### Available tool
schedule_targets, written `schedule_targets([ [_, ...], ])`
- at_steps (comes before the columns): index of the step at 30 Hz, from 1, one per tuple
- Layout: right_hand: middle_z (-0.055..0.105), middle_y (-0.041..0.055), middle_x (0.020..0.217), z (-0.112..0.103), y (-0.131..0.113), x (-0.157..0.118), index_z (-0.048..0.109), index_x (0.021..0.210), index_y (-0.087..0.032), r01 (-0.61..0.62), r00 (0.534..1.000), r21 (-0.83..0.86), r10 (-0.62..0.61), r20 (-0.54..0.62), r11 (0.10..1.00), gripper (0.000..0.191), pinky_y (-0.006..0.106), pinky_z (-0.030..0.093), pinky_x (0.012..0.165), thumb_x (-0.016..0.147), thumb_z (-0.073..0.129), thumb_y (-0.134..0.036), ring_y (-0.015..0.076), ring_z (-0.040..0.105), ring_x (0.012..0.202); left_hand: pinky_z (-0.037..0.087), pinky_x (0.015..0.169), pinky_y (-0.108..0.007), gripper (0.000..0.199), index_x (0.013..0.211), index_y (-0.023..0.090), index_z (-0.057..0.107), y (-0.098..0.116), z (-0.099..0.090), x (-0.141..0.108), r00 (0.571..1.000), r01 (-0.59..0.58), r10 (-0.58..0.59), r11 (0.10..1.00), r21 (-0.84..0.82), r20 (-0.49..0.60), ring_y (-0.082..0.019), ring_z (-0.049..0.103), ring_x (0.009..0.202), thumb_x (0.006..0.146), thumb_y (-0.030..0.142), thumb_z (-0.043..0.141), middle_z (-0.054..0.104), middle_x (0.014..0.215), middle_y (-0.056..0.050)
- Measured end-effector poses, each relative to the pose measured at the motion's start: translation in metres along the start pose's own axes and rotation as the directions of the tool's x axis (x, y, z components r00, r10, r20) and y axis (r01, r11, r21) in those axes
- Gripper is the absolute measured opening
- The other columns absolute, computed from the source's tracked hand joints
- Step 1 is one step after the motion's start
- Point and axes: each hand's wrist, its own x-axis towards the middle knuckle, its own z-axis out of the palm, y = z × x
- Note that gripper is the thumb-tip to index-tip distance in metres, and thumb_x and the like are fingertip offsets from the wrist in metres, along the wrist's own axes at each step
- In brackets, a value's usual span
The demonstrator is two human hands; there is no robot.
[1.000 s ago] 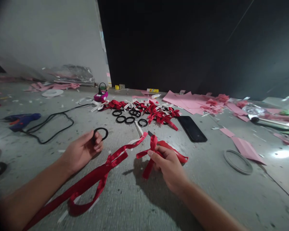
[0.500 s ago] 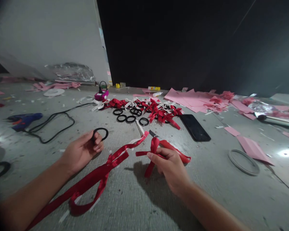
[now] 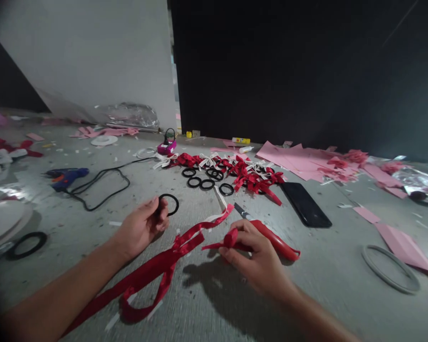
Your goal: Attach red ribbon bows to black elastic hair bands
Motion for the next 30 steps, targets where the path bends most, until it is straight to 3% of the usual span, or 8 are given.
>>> schedule_targets([
  [3, 0.062, 0.0034, 0.09, 0.013, -0.016, 0.019, 0.073, 0.085, -0.023, 0.14, 0.979, 0.016, -0.141, 0.151, 0.99, 0.009, 0.028, 0.044, 0.073, 0.087, 0.066, -0.027, 0.0157, 0.057, 0.083, 0.034, 0.045, -0.016, 0.034, 0.087, 0.013, 0.065, -0.001, 0.001, 0.0, 1.0, -0.006, 0.007, 0.998, 0.056, -0.008, -0.005, 0.045, 0.045, 0.074, 0.043, 0.076, 0.057, 0.064, 0.001],
  [6, 0.064, 0.0014, 0.077, 0.036, -0.025, 0.041, 0.071, 0.086, -0.021, 0.267, 0.928, 0.015, -0.261, 0.266, 0.964, 0.008, 0.029, 0.043, 0.07, 0.089, 0.065, -0.025, 0.0147, 0.057, 0.074, 0.032, 0.044, -0.015, 0.036, 0.086, 0.013, 0.065, 0.0, 0.002, -0.001, 1.0, -0.003, 0.007, 0.994, 0.111, -0.03, -0.003, 0.042, 0.044, 0.074, 0.045, 0.076, 0.056, 0.066, 0.002],
  [12, 0.066, 0.0036, 0.079, 0.075, -0.011, 0.053, 0.063, 0.087, -0.019, 0.543, 0.839, -0.063, -0.536, 0.097, 0.838, 0.005, 0.035, 0.042, 0.075, 0.09, 0.06, -0.021, 0.0179, 0.058, 0.076, 0.027, 0.044, -0.015, 0.029, 0.076, 0.014, 0.06, -0.001, 0.0, -0.005, 0.998, 0.053, -0.057, 0.979, 0.199, 0.015, -0.003, 0.039, 0.048, 0.078, 0.04, 0.073, 0.053, 0.068, 0.001],
  [18, 0.071, 0.0042, 0.089, 0.077, -0.004, 0.04, 0.06, 0.11, -0.022, 0.612, 0.789, -0.013, -0.609, 0.08, 0.791, 0.024, 0.036, 0.041, 0.076, 0.09, 0.052, -0.011, 0.0189, 0.061, 0.081, 0.024, 0.045, -0.018, 0.025, 0.082, 0.016, 0.061, -0.005, -0.002, -0.005, 0.999, 0.033, -0.033, 0.953, 0.3, -0.006, -0.005, 0.037, 0.048, 0.083, 0.04, 0.068, 0.053, 0.063, 0.001],
  [22, 0.07, 0.0016, 0.087, 0.077, -0.004, 0.04, 0.059, 0.106, -0.022, 0.662, 0.747, -0.021, -0.658, 0.094, 0.749, 0.024, 0.036, 0.04, 0.074, 0.088, 0.053, -0.007, 0.0175, 0.059, 0.077, 0.019, 0.045, -0.021, 0.027, 0.082, 0.017, 0.064, -0.006, -0.003, -0.006, 1.0, -0.018, 0.009, 0.91, 0.415, 0.025, -0.006, 0.032, 0.048, 0.084, 0.043, 0.065, 0.046, 0.06, 0.002],
  [24, 0.068, 0.0033, 0.092, 0.077, -0.003, 0.04, 0.061, 0.101, -0.022, 0.662, 0.749, -0.034, -0.658, 0.072, 0.749, 0.02, 0.036, 0.042, 0.077, 0.086, 0.057, -0.009, 0.019, 0.058, 0.083, 0.023, 0.047, -0.022, 0.026, 0.081, 0.017, 0.065, -0.005, -0.003, -0.008, 0.996, -0.072, 0.039, 0.89, 0.45, 0.082, -0.007, 0.036, 0.052, 0.083, 0.043, 0.067, 0.05, 0.076, -0.001],
  [26, 0.061, 0.0074, 0.108, 0.076, -0.002, 0.039, 0.065, 0.1, -0.023, 0.615, 0.787, -0.09, -0.618, 0.002, 0.783, 0.02, 0.039, 0.044, 0.082, 0.084, 0.06, -0.012, 0.0235, 0.056, 0.097, 0.029, 0.052, -0.023, 0.029, 0.076, 0.016, 0.066, -0.002, -0.001, -0.01, 0.986, -0.131, 0.064, 0.862, 0.489, 0.153, -0.009, 0.041, 0.06, 0.083, 0.044, 0.066, 0.05, 0.087, -0.003],
  [30, 0.047, 0.0096, 0.131, 0.073, -0.001, 0.041, 0.07, 0.091, -0.025, 0.471, 0.865, -0.185, -0.493, -0.096, 0.862, 0.017, 0.046, 0.045, 0.09, 0.083, 0.061, -0.013, 0.0314, 0.046, 0.119, 0.036, 0.068, -0.027, 0.037, 0.069, 0.016, 0.064, 0.006, 0.004, -0.013, 0.958, -0.245, 0.106, 0.783, 0.572, 0.265, -0.016, 0.046, 0.075, 0.085, 0.049, 0.062, 0.05, 0.084, -0.005],
])
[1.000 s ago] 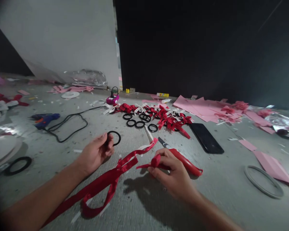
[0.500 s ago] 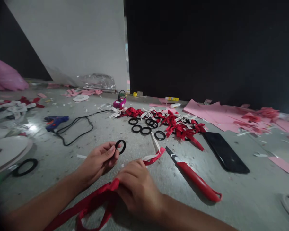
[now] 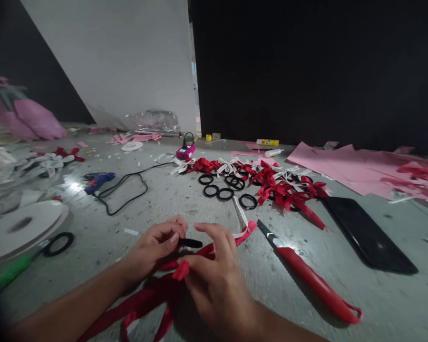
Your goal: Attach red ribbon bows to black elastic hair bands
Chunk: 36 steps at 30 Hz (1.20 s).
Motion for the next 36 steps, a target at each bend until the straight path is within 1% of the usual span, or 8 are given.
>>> schedule_targets([
  [7, 0.068, 0.005, 0.093, 0.001, 0.0, 0.005, 0.068, 0.092, -0.022, -0.044, 0.997, 0.055, 0.04, 0.071, 0.997, 0.014, 0.041, 0.046, 0.08, 0.088, 0.059, -0.012, 0.0205, 0.06, 0.085, 0.032, 0.061, -0.027, 0.04, 0.065, 0.017, 0.055, -0.004, 0.003, 0.0, 0.997, 0.045, -0.049, 0.996, -0.074, -0.057, -0.014, 0.04, 0.066, 0.085, 0.051, 0.059, 0.046, 0.075, -0.002],
  [14, 0.061, 0.01, 0.114, 0.001, 0.002, 0.002, 0.069, 0.084, -0.02, -0.18, 0.983, 0.04, 0.18, -0.02, 0.983, 0.011, 0.043, 0.043, 0.087, 0.09, 0.059, -0.02, 0.0248, 0.056, 0.103, 0.036, 0.053, -0.022, 0.042, 0.083, 0.017, 0.058, -0.012, 0.005, 0.003, 0.94, 0.226, -0.294, 0.917, -0.329, -0.172, -0.009, 0.04, 0.056, 0.078, 0.058, 0.065, 0.049, 0.073, 0.001],
  [20, 0.061, 0.0016, 0.073, -0.002, -0.005, 0.005, 0.059, 0.073, -0.018, -0.147, 0.987, 0.148, 0.136, 0.08, 0.978, 0.019, 0.034, 0.041, 0.073, 0.091, 0.059, -0.023, 0.0166, 0.054, 0.073, 0.035, 0.048, -0.019, 0.035, 0.08, 0.018, 0.048, -0.009, 0.003, 0.011, 0.913, 0.156, -0.329, 0.828, -0.539, -0.24, -0.004, 0.037, 0.049, 0.082, 0.048, 0.067, 0.051, 0.077, 0.004],
  [22, 0.06, -0.0002, 0.071, -0.009, -0.009, 0.013, 0.057, 0.075, -0.019, -0.285, 0.953, 0.222, 0.25, 0.173, 0.932, 0.016, 0.029, 0.04, 0.064, 0.089, 0.061, -0.023, 0.0144, 0.052, 0.067, 0.036, 0.047, -0.019, 0.033, 0.081, 0.018, 0.048, -0.008, 0.003, 0.012, 0.91, 0.171, -0.345, 0.817, -0.55, -0.229, -0.004, 0.037, 0.048, 0.083, 0.046, 0.066, 0.051, 0.076, 0.004],
  [26, 0.059, -0.0044, 0.068, -0.033, -0.009, 0.033, 0.056, 0.075, -0.02, -0.509, 0.763, 0.137, 0.373, 0.527, 0.85, 0.02, 0.022, 0.035, 0.051, 0.074, 0.076, -0.021, 0.0107, 0.05, 0.059, 0.035, 0.046, -0.018, 0.034, 0.08, 0.017, 0.049, -0.004, 0.004, 0.012, 0.888, 0.18, -0.375, 0.817, -0.547, -0.267, -0.004, 0.037, 0.048, 0.082, 0.046, 0.067, 0.049, 0.072, 0.004],
  [30, 0.063, -0.0023, 0.068, -0.053, 0.002, 0.038, 0.061, 0.073, -0.02, -0.205, 0.67, -0.174, 0.268, 0.692, 0.963, 0.025, 0.023, 0.028, 0.048, 0.063, 0.085, -0.021, 0.0134, 0.055, 0.06, 0.034, 0.045, -0.017, 0.036, 0.078, 0.017, 0.048, -0.003, 0.004, 0.012, 0.892, 0.18, -0.373, 0.811, -0.557, -0.256, -0.004, 0.036, 0.047, 0.081, 0.046, 0.069, 0.049, 0.07, 0.004],
  [33, 0.065, 0.0014, 0.068, -0.058, 0.007, 0.034, 0.064, 0.076, -0.021, -0.003, 0.706, -0.363, 0.259, 0.659, 0.932, 0.023, 0.026, 0.024, 0.048, 0.065, 0.084, -0.028, 0.0178, 0.058, 0.062, 0.034, 0.046, -0.017, 0.038, 0.078, 0.017, 0.048, -0.006, 0.003, 0.012, 0.9, 0.183, -0.361, 0.82, -0.542, -0.243, -0.004, 0.036, 0.048, 0.08, 0.048, 0.069, 0.049, 0.07, 0.004],
  [36, 0.068, 0.0038, 0.077, -0.059, 0.008, 0.033, 0.067, 0.083, -0.022, 0.018, 0.734, -0.388, 0.251, 0.631, 0.921, 0.018, 0.028, 0.031, 0.052, 0.071, 0.079, -0.029, 0.0218, 0.063, 0.07, 0.033, 0.046, -0.016, 0.04, 0.073, 0.016, 0.046, -0.008, 0.002, 0.011, 0.915, 0.205, -0.343, 0.849, -0.487, -0.213, -0.004, 0.037, 0.048, 0.082, 0.049, 0.067, 0.047, 0.065, 0.004],
])
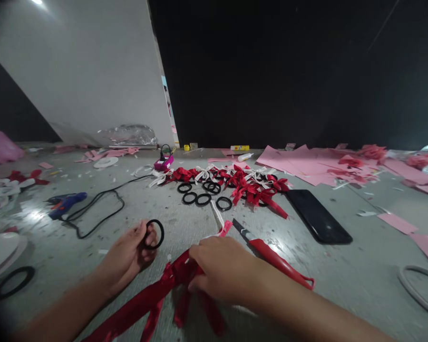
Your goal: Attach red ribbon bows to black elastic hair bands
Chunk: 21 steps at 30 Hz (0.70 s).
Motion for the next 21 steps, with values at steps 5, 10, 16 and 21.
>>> schedule_targets([
  [5, 0.067, 0.0076, 0.088, 0.0, -0.003, 0.002, 0.065, 0.086, -0.019, -0.05, 0.998, -0.006, 0.05, -0.031, 0.999, 0.02, 0.032, 0.041, 0.06, 0.073, 0.078, -0.029, 0.0258, 0.064, 0.078, 0.031, 0.045, -0.017, 0.04, 0.077, 0.016, 0.051, -0.003, -0.003, -0.001, 0.999, -0.025, 0.021, 0.994, 0.109, 0.036, -0.005, 0.038, 0.048, 0.079, 0.052, 0.069, 0.049, 0.065, 0.003],
  [10, 0.063, 0.0065, 0.112, 0.012, -0.015, 0.007, 0.057, 0.117, -0.022, -0.026, 0.961, 0.346, 0.119, -0.249, 0.938, 0.039, 0.033, 0.045, 0.074, 0.081, 0.071, -0.03, 0.0205, 0.062, 0.09, 0.035, 0.052, -0.022, 0.042, 0.08, 0.016, 0.056, -0.006, -0.001, -0.015, 0.959, -0.207, 0.106, 0.896, 0.393, 0.263, -0.01, 0.044, 0.056, 0.089, 0.057, 0.052, 0.051, 0.069, 0.0],
  [16, 0.067, 0.0025, 0.078, 0.024, -0.011, 0.015, 0.066, 0.082, -0.018, 0.082, 0.953, 0.528, 0.089, -0.289, 0.845, 0.013, 0.027, 0.04, 0.065, 0.091, 0.056, -0.019, 0.0143, 0.058, 0.072, 0.045, 0.073, -0.029, 0.036, 0.096, 0.018, 0.061, 0.01, -0.012, -0.005, 0.922, -0.388, 0.225, 0.559, 0.733, 0.316, -0.017, 0.055, 0.08, 0.092, 0.052, 0.047, 0.06, 0.088, -0.005],
  [21, 0.064, 0.0022, 0.072, 0.021, 0.01, 0.024, 0.068, 0.089, -0.016, -0.061, 0.918, 0.748, 0.332, -0.218, 0.661, 0.017, 0.027, 0.041, 0.059, 0.089, 0.058, -0.03, 0.0143, 0.056, 0.064, 0.049, 0.075, -0.035, 0.051, 0.122, 0.016, 0.047, 0.074, -0.075, 0.031, 0.745, -0.06, 0.644, 0.325, 0.944, -0.174, -0.025, 0.059, 0.098, 0.091, 0.053, 0.034, 0.058, 0.113, -0.012],
])
